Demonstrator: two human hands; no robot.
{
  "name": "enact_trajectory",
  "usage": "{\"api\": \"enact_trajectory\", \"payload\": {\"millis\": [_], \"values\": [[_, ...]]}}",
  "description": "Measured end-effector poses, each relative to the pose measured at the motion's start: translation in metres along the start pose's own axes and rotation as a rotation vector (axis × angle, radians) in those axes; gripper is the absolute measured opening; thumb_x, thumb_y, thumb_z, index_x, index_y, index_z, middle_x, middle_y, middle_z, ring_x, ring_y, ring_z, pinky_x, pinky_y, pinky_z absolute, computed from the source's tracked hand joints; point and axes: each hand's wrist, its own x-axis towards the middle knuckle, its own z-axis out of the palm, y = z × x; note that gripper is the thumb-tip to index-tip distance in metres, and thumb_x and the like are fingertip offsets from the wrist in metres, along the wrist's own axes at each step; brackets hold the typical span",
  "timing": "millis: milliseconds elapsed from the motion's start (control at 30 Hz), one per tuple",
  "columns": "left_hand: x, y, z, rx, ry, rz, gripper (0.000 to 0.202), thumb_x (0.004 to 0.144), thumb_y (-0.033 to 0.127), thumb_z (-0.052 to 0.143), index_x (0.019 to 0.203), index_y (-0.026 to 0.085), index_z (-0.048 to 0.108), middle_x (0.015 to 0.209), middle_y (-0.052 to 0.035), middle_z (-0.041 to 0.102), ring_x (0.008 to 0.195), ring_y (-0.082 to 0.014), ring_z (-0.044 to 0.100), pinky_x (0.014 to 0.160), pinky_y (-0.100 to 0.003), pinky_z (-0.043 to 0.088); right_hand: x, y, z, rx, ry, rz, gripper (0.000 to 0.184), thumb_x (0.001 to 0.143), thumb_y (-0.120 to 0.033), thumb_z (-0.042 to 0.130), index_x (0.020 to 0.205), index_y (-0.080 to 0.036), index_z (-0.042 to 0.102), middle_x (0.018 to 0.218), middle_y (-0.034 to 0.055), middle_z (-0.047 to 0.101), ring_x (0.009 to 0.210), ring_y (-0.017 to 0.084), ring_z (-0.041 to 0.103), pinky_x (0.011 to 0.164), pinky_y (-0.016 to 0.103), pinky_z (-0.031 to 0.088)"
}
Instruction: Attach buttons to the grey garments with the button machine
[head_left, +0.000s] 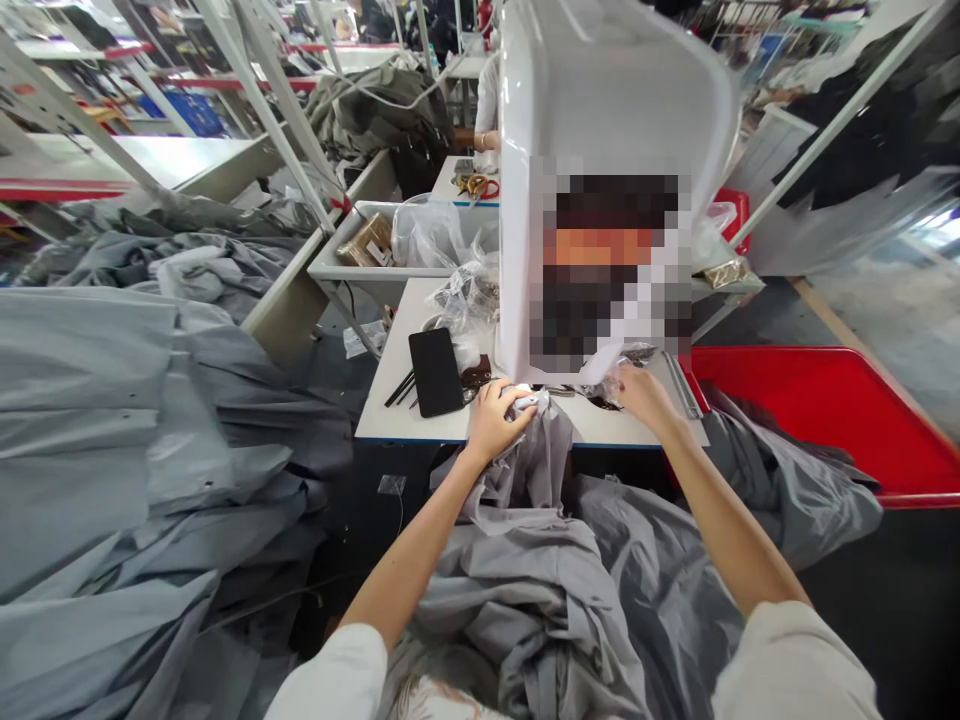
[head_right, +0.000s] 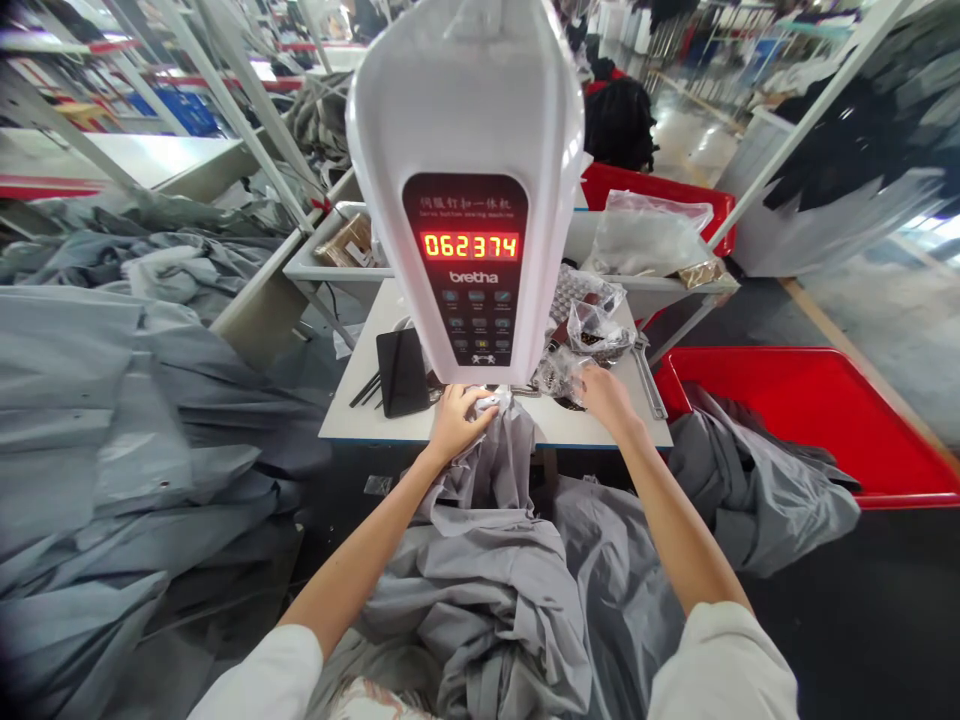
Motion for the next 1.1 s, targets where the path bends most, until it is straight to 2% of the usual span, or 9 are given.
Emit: {"api": "enact_trajectory", "payload": {"millis": [133, 300, 567, 667, 767, 867, 933, 1033, 1100], "values": [[0.000, -0.001, 0.001, 0.007, 0.021, 0.012, 0.023, 0.082, 0.036, 0.066, 0.102, 0.026, 0.069, 0.113, -0.0054, 0.059, 0.111, -0.0220, 0.051, 0.099, -0.036, 0.040, 0.000, 0.000, -0.004, -0.094, -0.030, 0.094, 0.024, 0.085, -0.019, 0.050, 0.099, -0.016, 0.069, 0.095, 0.0118, 0.069, 0.083, 0.023, 0.063, 0.065, 0.026, 0.039], [0.000, -0.001, 0.001, -0.015, 0.026, 0.015, 0.022, 0.082, 0.036, 0.066, 0.102, 0.026, 0.069, 0.115, -0.0050, 0.059, 0.111, -0.0217, 0.051, 0.098, -0.036, 0.040, -0.004, 0.000, 0.000, -0.014, 0.061, 0.074, 0.021, 0.083, -0.019, 0.051, 0.090, -0.016, 0.071, 0.083, 0.0099, 0.070, 0.076, 0.021, 0.063, 0.062, 0.026, 0.039], [0.000, -0.001, 0.000, -0.033, 0.024, 0.010, 0.022, 0.082, 0.035, 0.066, 0.102, 0.026, 0.068, 0.115, -0.0049, 0.059, 0.112, -0.0218, 0.051, 0.099, -0.036, 0.040, -0.004, 0.012, 0.010, 0.506, 0.219, 0.110, 0.016, 0.071, -0.021, 0.062, 0.083, -0.015, 0.072, 0.075, 0.0050, 0.071, 0.071, 0.018, 0.065, 0.071, 0.028, 0.048], [0.000, -0.001, 0.000, -0.024, 0.020, 0.014, 0.023, 0.082, 0.036, 0.066, 0.102, 0.026, 0.068, 0.114, -0.0054, 0.059, 0.111, -0.0221, 0.052, 0.099, -0.037, 0.041, -0.009, 0.016, 0.012, 0.717, 0.282, 0.188, 0.019, 0.069, -0.025, 0.065, 0.082, -0.014, 0.072, 0.077, 0.0054, 0.072, 0.073, 0.019, 0.066, 0.074, 0.031, 0.051], [0.000, -0.001, 0.001, -0.023, 0.022, 0.024, 0.023, 0.083, 0.036, 0.065, 0.103, 0.026, 0.068, 0.113, -0.0057, 0.059, 0.111, -0.0220, 0.052, 0.100, -0.037, 0.041, -0.022, 0.015, 0.007, 0.854, 0.430, 0.321, 0.021, 0.065, -0.027, 0.070, 0.082, -0.015, 0.073, 0.079, 0.0041, 0.072, 0.076, 0.019, 0.067, 0.078, 0.033, 0.052], [0.000, -0.002, 0.001, -0.025, 0.029, 0.027, 0.023, 0.082, 0.036, 0.065, 0.103, 0.026, 0.068, 0.112, -0.0058, 0.059, 0.109, -0.0219, 0.053, 0.099, -0.037, 0.041, -0.041, 0.003, -0.001, 1.083, 0.623, 0.419, 0.026, 0.060, -0.029, 0.078, 0.082, -0.016, 0.074, 0.079, 0.0028, 0.071, 0.076, 0.018, 0.067, 0.079, 0.033, 0.053], [0.000, -0.002, 0.001, -0.020, 0.032, 0.026, 0.024, 0.083, 0.036, 0.065, 0.103, 0.026, 0.068, 0.110, -0.0059, 0.059, 0.108, -0.0221, 0.053, 0.099, -0.036, 0.041, -0.054, -0.012, -0.005, 1.255, 0.665, 0.442, 0.029, 0.058, -0.031, 0.081, 0.083, -0.017, 0.073, 0.077, 0.0018, 0.071, 0.073, 0.016, 0.066, 0.076, 0.031, 0.054], [0.000, -0.002, 0.002, -0.011, 0.030, 0.021, 0.023, 0.083, 0.036, 0.065, 0.103, 0.026, 0.069, 0.108, -0.0058, 0.059, 0.107, -0.0223, 0.053, 0.098, -0.036, 0.041, -0.069, -0.045, -0.006, 1.435, 0.514, 0.426, 0.029, 0.060, -0.033, 0.082, 0.083, -0.019, 0.073, 0.078, 0.0014, 0.071, 0.072, 0.014, 0.066, 0.071, 0.027, 0.054], [0.000, -0.002, 0.002, -0.016, 0.030, 0.022, 0.023, 0.083, 0.036, 0.065, 0.103, 0.026, 0.069, 0.108, -0.0056, 0.059, 0.107, -0.0220, 0.053, 0.098, -0.035, 0.041, -0.070, -0.070, -0.001, 1.462, 0.386, 0.393, 0.028, 0.062, -0.034, 0.081, 0.084, -0.020, 0.073, 0.079, 0.0017, 0.071, 0.073, 0.013, 0.065, 0.069, 0.025, 0.053]]}}
